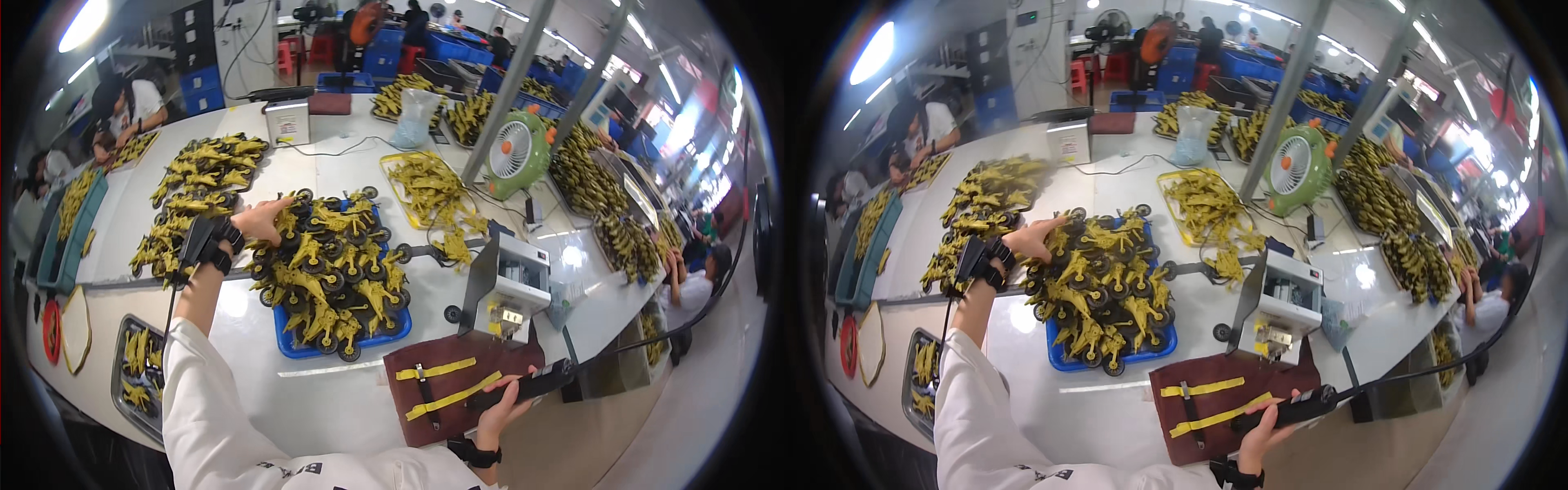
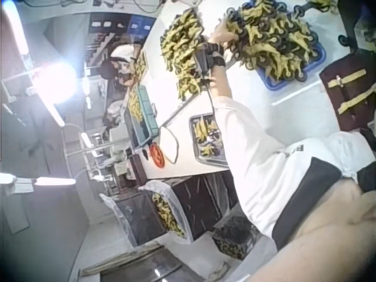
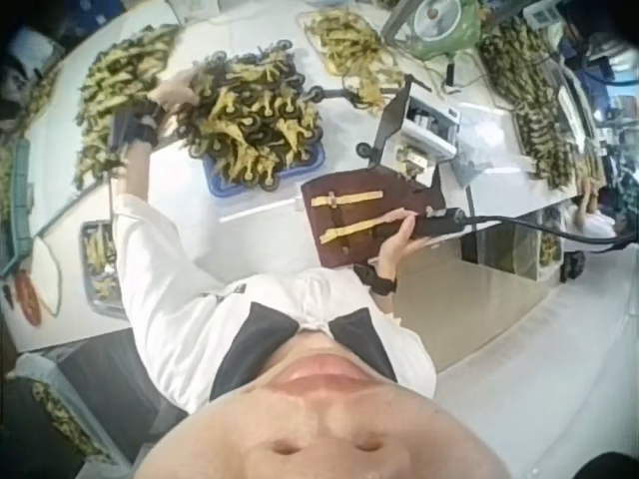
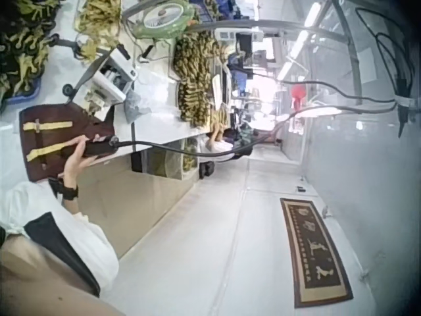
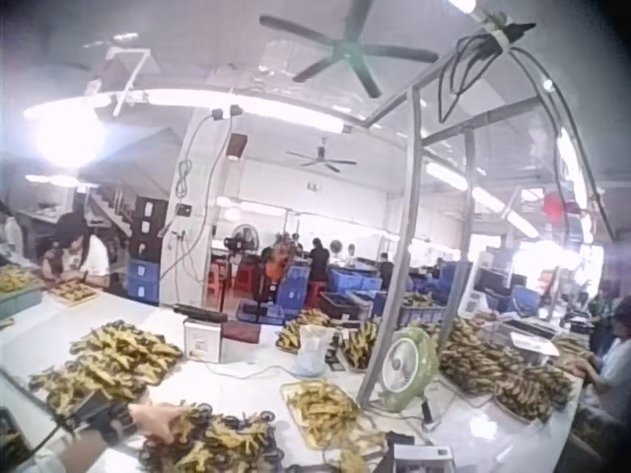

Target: Assembling small yellow toy motorcycle parts using an electric screwdriver.

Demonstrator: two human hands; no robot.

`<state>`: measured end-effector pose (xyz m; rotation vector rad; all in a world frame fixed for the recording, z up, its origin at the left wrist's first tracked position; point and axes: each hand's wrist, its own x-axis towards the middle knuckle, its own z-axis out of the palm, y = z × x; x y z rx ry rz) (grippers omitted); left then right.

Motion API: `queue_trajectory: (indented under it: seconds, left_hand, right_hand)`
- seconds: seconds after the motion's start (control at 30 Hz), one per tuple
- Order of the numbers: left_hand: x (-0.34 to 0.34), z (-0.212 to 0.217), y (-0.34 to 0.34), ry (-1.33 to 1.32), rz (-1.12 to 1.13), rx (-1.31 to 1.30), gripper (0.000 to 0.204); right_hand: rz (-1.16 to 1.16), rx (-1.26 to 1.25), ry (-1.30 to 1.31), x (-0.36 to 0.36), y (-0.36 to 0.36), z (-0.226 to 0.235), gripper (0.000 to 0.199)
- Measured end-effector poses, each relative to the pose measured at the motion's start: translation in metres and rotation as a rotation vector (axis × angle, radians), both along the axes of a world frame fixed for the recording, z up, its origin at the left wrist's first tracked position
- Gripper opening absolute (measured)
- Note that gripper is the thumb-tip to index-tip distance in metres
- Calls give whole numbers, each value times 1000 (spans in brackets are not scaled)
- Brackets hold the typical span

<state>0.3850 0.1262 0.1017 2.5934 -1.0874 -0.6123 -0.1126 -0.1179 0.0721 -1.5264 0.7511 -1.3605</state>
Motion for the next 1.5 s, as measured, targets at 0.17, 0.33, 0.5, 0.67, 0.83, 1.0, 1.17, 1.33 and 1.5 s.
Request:
queue_trajectory:
  seconds: [0.17, 0.33, 0.5, 0.67, 0.83, 1.0, 1.17, 1.33, 1.5]
  left_hand:
    - [-38, 20, -3, -240, 146, -133, 94]
    - [-125, 47, -12, -806, 462, -611, 87]
    - [-346, -2, -85, -298, -129, -726, 95]
    - [-399, -82, -129, -177, -129, -461, 99]
    - [-396, -88, -126, -128, -213, -486, 97]
    - [-397, -91, -125, -92, -190, -472, 97]
    - [-390, -96, -128, -68, -166, -570, 96]
    - [-386, -91, -125, -63, -174, -561, 95]
    - [-386, -93, -122, -37, -169, -557, 94]
  right_hand:
    - [123, 73, -118, -4, -1, -2, 54]
    - [174, -28, -288, -22, -24, -4, 71]
    - [163, -135, -525, -11, -72, 56, 93]
    - [159, -214, -451, 33, -100, 79, 90]
    - [228, -259, -316, 64, -115, 62, 83]
    - [316, -163, -234, 75, -108, 51, 78]
    - [577, 7, -279, 28, -60, 22, 88]
    - [645, -88, -320, 24, -24, 6, 93]
    - [685, -116, -367, 37, -25, 1, 96]
